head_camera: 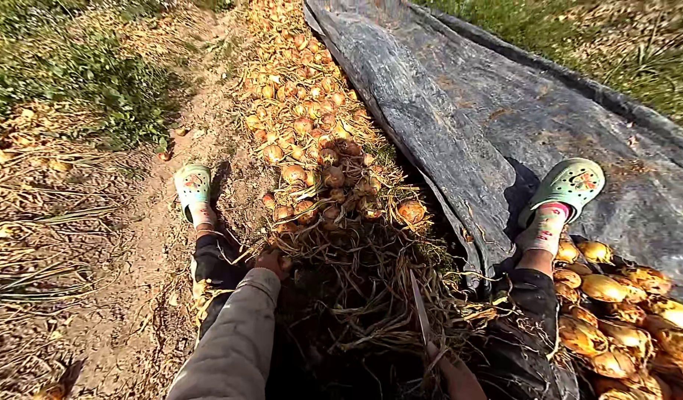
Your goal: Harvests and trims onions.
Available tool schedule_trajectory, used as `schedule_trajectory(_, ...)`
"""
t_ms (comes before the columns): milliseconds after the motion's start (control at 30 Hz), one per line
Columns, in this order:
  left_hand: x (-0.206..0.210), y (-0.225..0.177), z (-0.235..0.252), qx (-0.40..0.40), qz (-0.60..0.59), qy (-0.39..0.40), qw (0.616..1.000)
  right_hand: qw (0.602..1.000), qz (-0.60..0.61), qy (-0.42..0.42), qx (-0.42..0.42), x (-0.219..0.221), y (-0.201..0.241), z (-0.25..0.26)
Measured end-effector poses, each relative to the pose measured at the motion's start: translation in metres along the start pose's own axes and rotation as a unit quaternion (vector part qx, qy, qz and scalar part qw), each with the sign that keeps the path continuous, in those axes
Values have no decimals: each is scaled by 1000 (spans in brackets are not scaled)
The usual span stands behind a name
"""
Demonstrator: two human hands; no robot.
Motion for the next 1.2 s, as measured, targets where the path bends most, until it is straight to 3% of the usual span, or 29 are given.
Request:
schedule_trajectory(67, 5, -5, -16, 50, -22, -19, 998, 999, -37, 37, -6, 1, 7, -2)
schedule_trajectory(167, 14, -28, -75, 173, -155, -38, 972, 990, -93, 92, -46, 5, 9, 0)
schedule_trajectory(233, 25, -46, -111, 265, -233, 7, 936, 981, -139, 114, -78, 10, 12, 4)
schedule_trajectory(333, 49, -76, -155, 353, -317, 133, 870, 973, -172, 122, -91, 21, 33, 8)
schedule_trajectory(433, 63, -97, -181, 400, -279, 187, 853, 975, -150, 83, -141, 25, 41, 7)
schedule_trajectory(533, 64, -98, -185, 403, -210, 162, 876, 977, -143, 88, -134, 23, 41, 5)
schedule_trajectory(700, 78, -86, -180, 457, -146, 45, 876, 986, -84, 141, -1, 32, 39, 2)
schedule_trajectory(800, 84, -88, -186, 428, -121, 23, 896, 986, -72, 144, 44, 33, 29, 10)
schedule_trajectory(867, 88, -102, -177, 375, -105, 17, 921, 984, -73, 142, 85, 28, 32, 12)
schedule_trajectory(967, 81, -141, -156, 219, -181, 91, 954, 989, -75, 74, 108, 18, 25, 16)
schedule_trajectory(1000, 76, -155, -154, 199, -242, 121, 942, 990, -79, 45, 109, 13, 16, 21)
schedule_trajectory(1067, 70, -182, -168, 242, -380, 180, 874, 989, -95, 2, 117, 1, -5, 31)
schedule_trajectory(1167, 62, -207, -208, 452, -438, 213, 747, 987, -94, -44, 122, -12, -35, 42)
schedule_trajectory(1200, 58, -210, -213, 520, -401, 184, 732, 989, -81, -63, 108, -12, -46, 43)
Point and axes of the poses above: each hand's wrist, its own z-axis towards the middle knuckle, its own x-axis out of the palm, y = z × x, the point moved 1 cm from there along z, towards the middle knuckle, and after that the axes turned 10 degrees about -x, right-handed, at the moved point
